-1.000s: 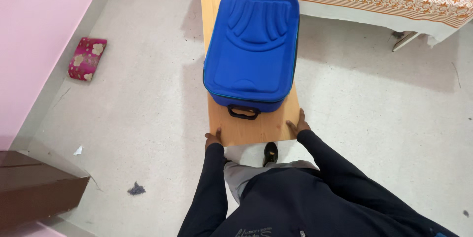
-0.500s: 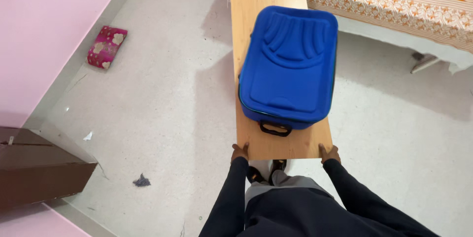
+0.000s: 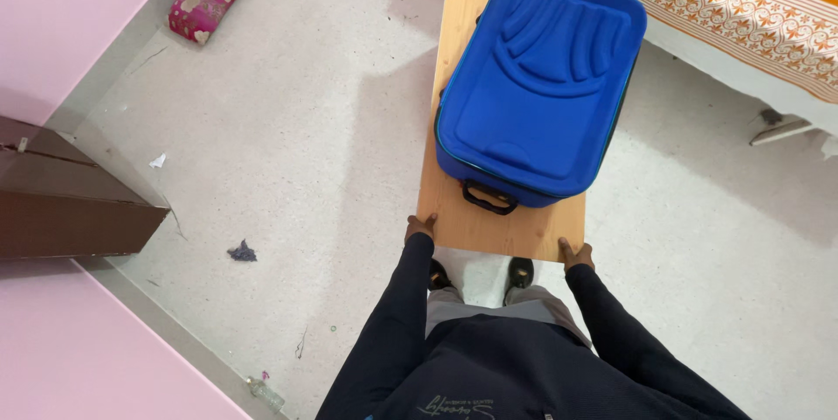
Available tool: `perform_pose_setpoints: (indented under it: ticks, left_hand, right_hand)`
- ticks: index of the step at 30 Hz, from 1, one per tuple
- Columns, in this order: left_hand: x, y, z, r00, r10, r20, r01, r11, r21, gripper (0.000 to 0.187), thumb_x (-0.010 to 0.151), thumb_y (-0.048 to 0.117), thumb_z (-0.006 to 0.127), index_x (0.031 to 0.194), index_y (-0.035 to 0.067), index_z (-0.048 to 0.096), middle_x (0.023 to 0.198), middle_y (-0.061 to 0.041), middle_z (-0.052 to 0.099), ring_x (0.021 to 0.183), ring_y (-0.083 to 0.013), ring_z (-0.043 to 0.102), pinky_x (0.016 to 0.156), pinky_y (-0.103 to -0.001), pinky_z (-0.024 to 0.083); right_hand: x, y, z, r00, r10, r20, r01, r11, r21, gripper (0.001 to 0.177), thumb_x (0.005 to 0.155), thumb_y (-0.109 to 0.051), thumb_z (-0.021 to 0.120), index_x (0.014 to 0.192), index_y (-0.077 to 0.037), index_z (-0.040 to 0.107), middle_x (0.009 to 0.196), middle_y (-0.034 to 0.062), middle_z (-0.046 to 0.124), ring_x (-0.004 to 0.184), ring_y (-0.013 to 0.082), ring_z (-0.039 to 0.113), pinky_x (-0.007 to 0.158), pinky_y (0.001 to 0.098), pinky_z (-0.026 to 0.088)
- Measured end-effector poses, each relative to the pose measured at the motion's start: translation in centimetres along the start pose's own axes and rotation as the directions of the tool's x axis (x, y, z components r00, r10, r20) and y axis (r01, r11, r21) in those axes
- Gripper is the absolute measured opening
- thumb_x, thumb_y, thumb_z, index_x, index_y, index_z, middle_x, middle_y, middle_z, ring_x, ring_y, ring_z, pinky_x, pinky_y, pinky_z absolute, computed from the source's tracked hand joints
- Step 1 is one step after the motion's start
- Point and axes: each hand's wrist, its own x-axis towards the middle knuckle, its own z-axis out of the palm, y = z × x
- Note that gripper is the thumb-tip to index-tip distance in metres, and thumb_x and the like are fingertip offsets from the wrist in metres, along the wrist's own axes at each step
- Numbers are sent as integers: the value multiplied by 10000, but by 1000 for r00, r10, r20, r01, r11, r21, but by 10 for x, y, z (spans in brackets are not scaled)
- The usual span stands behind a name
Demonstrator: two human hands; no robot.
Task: The person moves a small wooden table with a blue suitcase on it across the room by hand.
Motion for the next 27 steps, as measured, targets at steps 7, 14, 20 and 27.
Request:
perform_pose_setpoints:
  ticks: [7,14,20,27]
  left_hand:
    - [-20,6,2,990,65,-124,-78,991,-108,766,903,565,660,1276,-86,509,1137,-344,697,1081,-452,710,933,-491,567]
    - [-72,-2,68,984,6,-180,-16,999,-52,775,907,599,677,1245,-81,522,1138,-341,681,1113,-453,675,972,-496,526]
    - [-132,22,136,968,-114,-225,82,986,-144,724,907,615,651,1253,-10,538,1209,-300,657,1164,-449,639,998,-504,498]
    - [-155,42,173,981,-152,-119,139,985,-106,683,950,598,612,1261,7,465,1248,-296,627,1168,-464,634,994,-523,504]
  right_hand:
    - [39,51,-1,973,-230,13,229,957,-180,842,894,-714,684,1258,37,569,1109,325,673,1075,456,648,939,488,519]
    - [65,81,-81,977,-109,184,108,994,16,862,813,-709,704,1146,84,639,789,212,684,641,301,651,633,421,544]
    - [129,106,-128,986,-169,-2,166,971,-172,952,883,-867,527,1078,33,770,1034,256,731,1001,389,673,928,463,501]
    - [152,111,-168,976,-205,70,216,900,-378,1007,914,-869,426,1200,65,670,1063,328,714,1056,457,694,958,489,537]
